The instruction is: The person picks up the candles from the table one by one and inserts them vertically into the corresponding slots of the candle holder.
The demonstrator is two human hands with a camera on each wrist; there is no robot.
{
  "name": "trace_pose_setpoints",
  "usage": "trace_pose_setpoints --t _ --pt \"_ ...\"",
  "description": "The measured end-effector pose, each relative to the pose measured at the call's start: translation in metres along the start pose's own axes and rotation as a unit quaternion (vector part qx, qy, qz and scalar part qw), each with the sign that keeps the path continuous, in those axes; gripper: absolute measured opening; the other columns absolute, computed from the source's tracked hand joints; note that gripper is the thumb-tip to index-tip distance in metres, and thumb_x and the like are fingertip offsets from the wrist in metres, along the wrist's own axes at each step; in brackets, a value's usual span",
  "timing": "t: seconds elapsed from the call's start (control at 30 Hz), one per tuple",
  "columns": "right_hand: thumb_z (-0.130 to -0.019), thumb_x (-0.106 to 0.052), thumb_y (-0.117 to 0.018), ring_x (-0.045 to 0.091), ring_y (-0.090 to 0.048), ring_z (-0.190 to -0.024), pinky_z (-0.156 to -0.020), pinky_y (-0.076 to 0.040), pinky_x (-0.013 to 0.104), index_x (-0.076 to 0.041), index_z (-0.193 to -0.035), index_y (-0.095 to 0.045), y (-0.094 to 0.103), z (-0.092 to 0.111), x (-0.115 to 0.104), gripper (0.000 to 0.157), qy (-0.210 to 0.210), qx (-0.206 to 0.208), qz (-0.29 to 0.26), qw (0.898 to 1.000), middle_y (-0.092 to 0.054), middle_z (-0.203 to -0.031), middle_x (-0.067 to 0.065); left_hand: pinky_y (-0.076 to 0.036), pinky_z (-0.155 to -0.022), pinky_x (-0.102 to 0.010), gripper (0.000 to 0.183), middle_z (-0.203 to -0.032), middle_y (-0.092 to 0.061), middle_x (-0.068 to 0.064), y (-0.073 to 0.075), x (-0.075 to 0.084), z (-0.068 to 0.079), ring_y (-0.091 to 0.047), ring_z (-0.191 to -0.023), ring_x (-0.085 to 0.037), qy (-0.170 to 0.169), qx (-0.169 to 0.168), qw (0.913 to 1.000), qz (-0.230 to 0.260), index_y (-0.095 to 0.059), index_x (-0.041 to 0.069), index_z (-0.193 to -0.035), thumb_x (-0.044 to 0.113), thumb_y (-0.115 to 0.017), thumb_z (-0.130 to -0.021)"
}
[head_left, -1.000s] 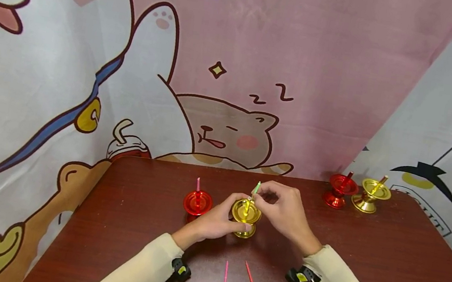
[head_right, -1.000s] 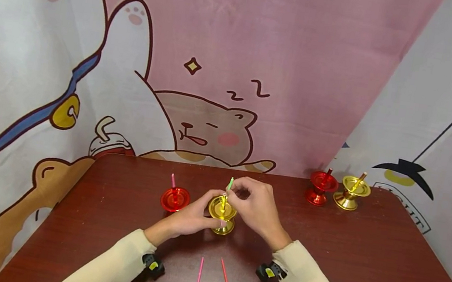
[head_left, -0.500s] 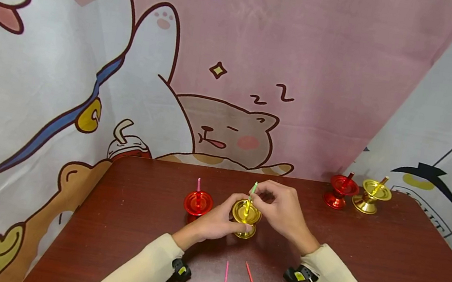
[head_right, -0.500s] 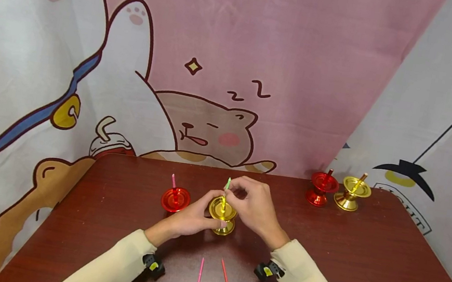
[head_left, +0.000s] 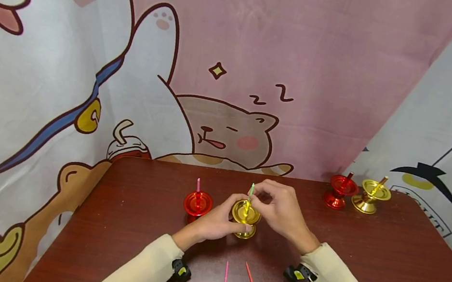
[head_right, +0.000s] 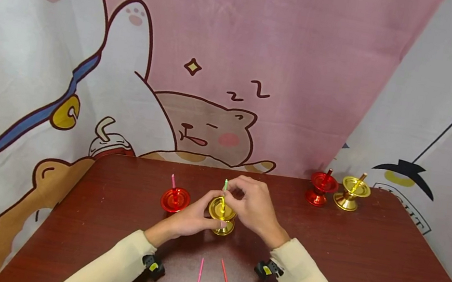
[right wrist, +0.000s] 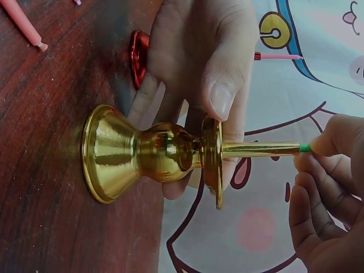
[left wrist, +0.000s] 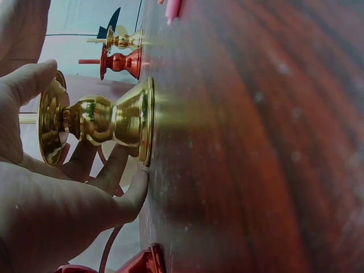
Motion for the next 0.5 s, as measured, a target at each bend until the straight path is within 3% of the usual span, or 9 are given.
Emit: trace_pose_setpoints --t 0.5 --pt "-0.083 0.005 -0.079 0.012 -0.064 -0.075 -0.063 -0.057 0.036 -0.011 -0.086 -0.078 0.0002 -0.0007 -0.0023 0.016 0.017 0.004 0.018 1.000 -0.071 -0.085 -0.008 -0.047 -0.114 -0.042 0.075 -0.141 -0.060 -0.003 -0.0005 -0.0013 -0.0003 -0.062 -0.128 -0.019 0.003 0.003 1.0000 0.001 -0.043 0.016 -0.159 0.022 -0.085 -0.097"
Point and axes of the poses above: each hand's wrist, its own z-axis away from the middle knuckle, its own y-axis out of the back of the hand, x = y × z, the point moved 7 cm from there along -z, towards the middle knuckle
